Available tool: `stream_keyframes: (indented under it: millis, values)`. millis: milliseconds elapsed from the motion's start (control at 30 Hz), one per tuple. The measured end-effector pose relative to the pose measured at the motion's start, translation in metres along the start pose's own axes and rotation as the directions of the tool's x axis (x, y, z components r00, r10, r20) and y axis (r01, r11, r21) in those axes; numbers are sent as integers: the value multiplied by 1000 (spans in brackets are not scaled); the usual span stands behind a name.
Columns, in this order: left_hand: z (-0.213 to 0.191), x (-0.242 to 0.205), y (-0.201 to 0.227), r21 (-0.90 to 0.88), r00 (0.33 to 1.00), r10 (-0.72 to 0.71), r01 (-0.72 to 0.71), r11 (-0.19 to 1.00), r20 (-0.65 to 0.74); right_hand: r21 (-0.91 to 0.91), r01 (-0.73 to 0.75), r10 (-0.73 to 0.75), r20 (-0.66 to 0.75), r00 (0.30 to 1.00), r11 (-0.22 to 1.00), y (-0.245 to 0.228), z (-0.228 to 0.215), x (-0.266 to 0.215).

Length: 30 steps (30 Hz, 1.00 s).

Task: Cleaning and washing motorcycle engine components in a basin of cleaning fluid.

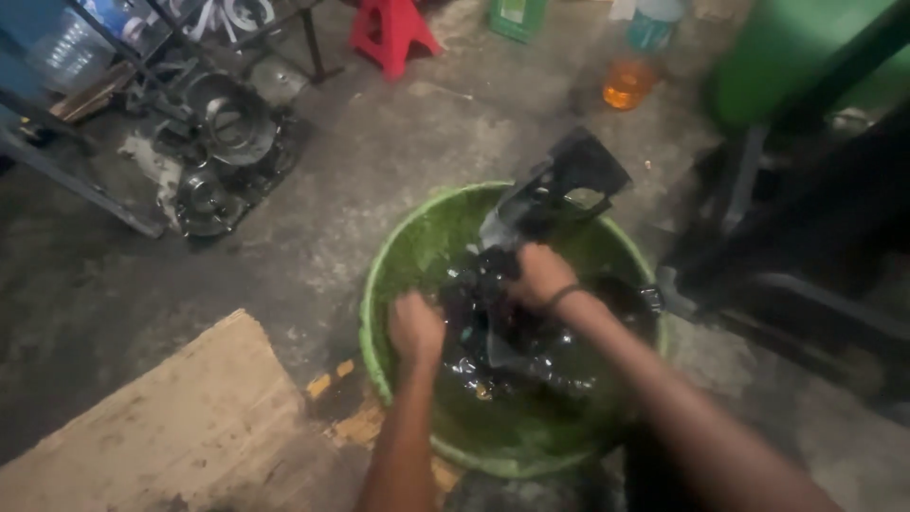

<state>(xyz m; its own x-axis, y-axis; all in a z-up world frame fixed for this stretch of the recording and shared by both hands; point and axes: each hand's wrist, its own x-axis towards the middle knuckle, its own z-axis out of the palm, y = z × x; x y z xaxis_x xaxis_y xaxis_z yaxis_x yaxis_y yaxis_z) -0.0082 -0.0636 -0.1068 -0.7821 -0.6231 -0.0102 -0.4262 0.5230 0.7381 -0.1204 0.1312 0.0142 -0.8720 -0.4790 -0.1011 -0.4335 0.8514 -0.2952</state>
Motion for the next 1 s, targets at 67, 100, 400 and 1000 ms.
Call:
stream_keyframes:
  millis: [67,100,400,1000]
  values:
    - [13,11,-29,163,995,93,-98,982,34,92,21,-19,-19,1000,996,8,-14,5]
    - [36,18,-51,231,967,243,-254,939,73,219,24,-19,-24,1000,975,4,-35,-2]
    - [-50,9,-23,204,958,40,-101,974,285,846,-130,56,118,991,517,78,-5,19]
    - [-109,-105,160,127,835,524,-509,851,-165,901,-103,3,112,994,422,15,-15,-23]
